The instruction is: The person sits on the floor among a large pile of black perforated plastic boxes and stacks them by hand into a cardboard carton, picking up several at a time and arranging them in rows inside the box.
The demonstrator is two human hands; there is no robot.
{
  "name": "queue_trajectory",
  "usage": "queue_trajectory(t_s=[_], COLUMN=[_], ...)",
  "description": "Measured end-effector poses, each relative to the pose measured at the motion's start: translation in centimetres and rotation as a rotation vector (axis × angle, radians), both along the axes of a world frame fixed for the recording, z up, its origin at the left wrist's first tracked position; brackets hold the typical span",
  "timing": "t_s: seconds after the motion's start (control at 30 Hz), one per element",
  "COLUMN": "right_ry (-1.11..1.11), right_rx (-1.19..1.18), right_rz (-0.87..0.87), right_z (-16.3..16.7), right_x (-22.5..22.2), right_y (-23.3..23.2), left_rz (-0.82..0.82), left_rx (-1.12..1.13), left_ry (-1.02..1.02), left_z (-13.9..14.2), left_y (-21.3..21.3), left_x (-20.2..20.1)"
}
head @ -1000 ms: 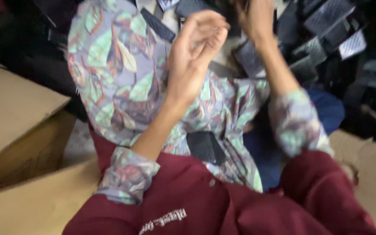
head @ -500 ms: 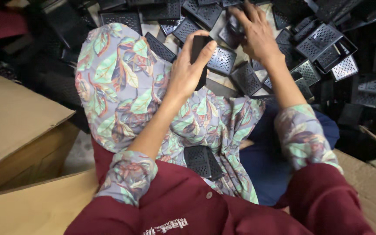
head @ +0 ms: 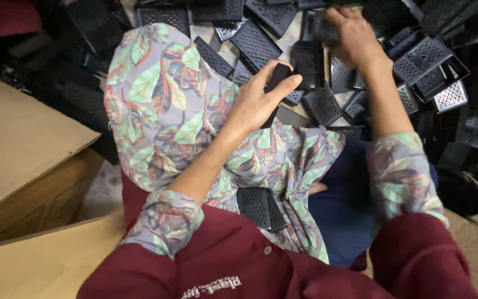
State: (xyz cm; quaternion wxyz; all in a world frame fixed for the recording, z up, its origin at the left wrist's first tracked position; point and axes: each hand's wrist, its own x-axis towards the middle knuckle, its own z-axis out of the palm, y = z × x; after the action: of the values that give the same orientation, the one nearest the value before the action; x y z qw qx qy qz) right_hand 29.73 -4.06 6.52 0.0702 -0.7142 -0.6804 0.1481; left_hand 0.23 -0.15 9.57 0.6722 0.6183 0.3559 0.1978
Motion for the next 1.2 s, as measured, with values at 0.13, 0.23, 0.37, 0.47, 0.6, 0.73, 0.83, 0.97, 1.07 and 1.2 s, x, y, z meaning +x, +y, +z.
queue_trajectory(t_s=[0.13,0.23,0.37,0.47,0.6,0.73,0.83,0.97,1.07,1.2], right_ry=[-0.088,-0.137,-0.061,0.314,0.557,0.660,0.660,0.646,0.615,0.604], right_rx=[0.033,0.062,0.238,0.351,0.363,0.199,0.277,0.309,0.303,0.323], right_rz=[-0.022,-0.142,-0.348,-0.489,-0.436,-0.537,-0.521,-0.546,-0.579,-0.526], right_z=[-1.0,-1.1,0.9,4.0,7.3,8.3,8.4,8.5,8.0,6.0], right_x=[0.8,0.2,-2.9,-7.5,-16.2,-21.6,-22.6,-22.8,-23.2,-23.8], right_y=[-1.1,-3.6,-5.2,-5.7,-7.3,-7.8,-7.3,-6.8,-6.9,-6.6], left_rz=[0.064,0.093,0.157,0.229,0.290,0.290,0.288,0.329,0.331,0.310], left_rx=[-0.043,-0.045,-0.171,-0.133,-0.187,-0.193,-0.219,-0.197,-0.174,-0.315], left_ry=[-0.054,-0.113,-0.200,-0.403,-0.448,-0.408,-0.399,-0.403,-0.373,-0.548], left_z=[-0.5,-1.3,-2.3,-2.7,-2.7,-2.5,-2.3,-2.0,-2.2,-3.3], left_y=[0.2,0.4,0.8,1.1,1.5,1.5,1.5,1.6,1.4,0.6], left_x=[0.2,0.6,1.0,1.3,1.4,1.2,1.1,1.2,1.4,1.7])
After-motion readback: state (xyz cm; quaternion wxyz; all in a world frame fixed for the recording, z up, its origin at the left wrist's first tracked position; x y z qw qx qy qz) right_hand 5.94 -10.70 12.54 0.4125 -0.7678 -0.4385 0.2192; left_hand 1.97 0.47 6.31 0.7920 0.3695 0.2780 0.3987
